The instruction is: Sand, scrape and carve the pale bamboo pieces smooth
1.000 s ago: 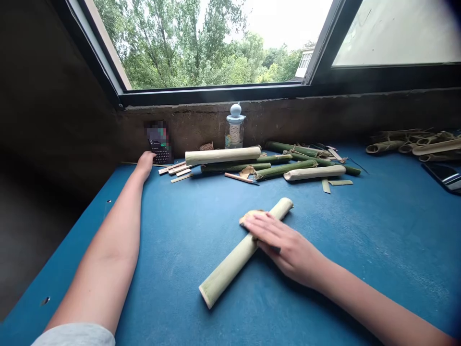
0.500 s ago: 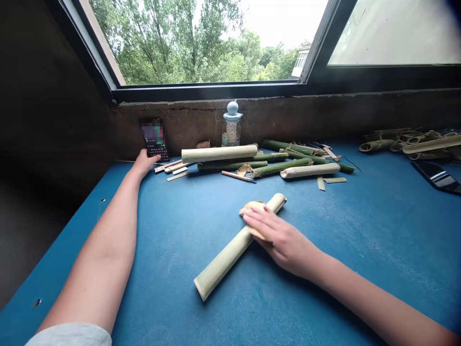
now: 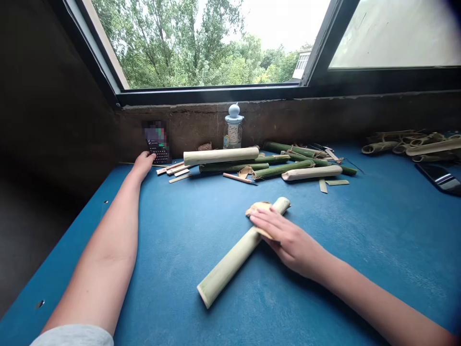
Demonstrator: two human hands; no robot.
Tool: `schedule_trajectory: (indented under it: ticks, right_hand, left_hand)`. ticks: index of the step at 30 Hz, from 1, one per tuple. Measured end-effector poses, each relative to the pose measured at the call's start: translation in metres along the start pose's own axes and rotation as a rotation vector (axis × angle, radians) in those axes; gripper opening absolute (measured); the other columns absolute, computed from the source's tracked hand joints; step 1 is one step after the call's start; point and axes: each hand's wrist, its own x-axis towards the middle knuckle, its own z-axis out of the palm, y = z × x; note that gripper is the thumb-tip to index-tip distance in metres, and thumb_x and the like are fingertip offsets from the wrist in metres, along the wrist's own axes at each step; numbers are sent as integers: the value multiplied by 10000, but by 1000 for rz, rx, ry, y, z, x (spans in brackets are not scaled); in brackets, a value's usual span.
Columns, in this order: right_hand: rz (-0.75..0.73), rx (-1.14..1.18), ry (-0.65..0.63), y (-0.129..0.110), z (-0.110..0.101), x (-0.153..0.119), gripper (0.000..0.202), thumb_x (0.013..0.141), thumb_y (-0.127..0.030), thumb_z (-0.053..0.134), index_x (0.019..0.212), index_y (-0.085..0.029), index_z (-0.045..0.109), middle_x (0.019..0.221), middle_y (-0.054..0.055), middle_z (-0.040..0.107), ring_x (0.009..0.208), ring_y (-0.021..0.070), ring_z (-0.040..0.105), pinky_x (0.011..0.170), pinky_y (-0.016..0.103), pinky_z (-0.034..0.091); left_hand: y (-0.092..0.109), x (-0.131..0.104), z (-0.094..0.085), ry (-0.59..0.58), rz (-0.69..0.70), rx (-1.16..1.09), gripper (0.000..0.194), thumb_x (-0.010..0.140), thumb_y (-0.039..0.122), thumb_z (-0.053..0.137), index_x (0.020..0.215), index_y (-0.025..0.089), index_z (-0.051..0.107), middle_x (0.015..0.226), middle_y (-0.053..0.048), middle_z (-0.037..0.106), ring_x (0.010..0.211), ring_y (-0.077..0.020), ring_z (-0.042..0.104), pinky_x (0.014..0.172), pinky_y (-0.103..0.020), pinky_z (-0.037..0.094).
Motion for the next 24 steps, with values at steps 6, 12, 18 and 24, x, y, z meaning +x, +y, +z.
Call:
schedule_trajectory:
  ticks: [6,12,18,24]
  right_hand:
    - [87,28,48,12,-7,1,429,1053,-244,403,1463,-218,523,1490,75,557,1451,230,434,1244,510,306]
    - [74,22,31,11,-7,0,458,1044,-241,423,1498,-237,487,1502,82,541,1462,260,414,1233,550,311]
    - [91,32,50,17,-8,1,424,1052,-254,412,1459,-225,531,1481,74,565,1450,240,435,1239,529,311]
    - [39,12,5,9,-7,-1,460,1044,-226,423,1499,-189,475,1519,92,520,1477,247,390,1246,533,291]
  left_hand:
    - [-1,0,-2,-45,-54,-81,345,769,260,550,1071,162,687,1026,-90,725,1033,-290,665,943,-410,529]
    - [-3,0,-2,-23,-65,-129,353,833,364,530,1072,163,696,1039,-109,709,992,-305,661,896,-440,539]
    - [-4,-2,-4,-48,-30,-129,320,823,326,540,1045,153,691,1037,-108,714,1026,-296,654,959,-444,519]
    - [-4,-3,-3,-123,19,-120,402,630,156,644,1030,127,662,1032,-100,729,1061,-300,663,995,-405,511]
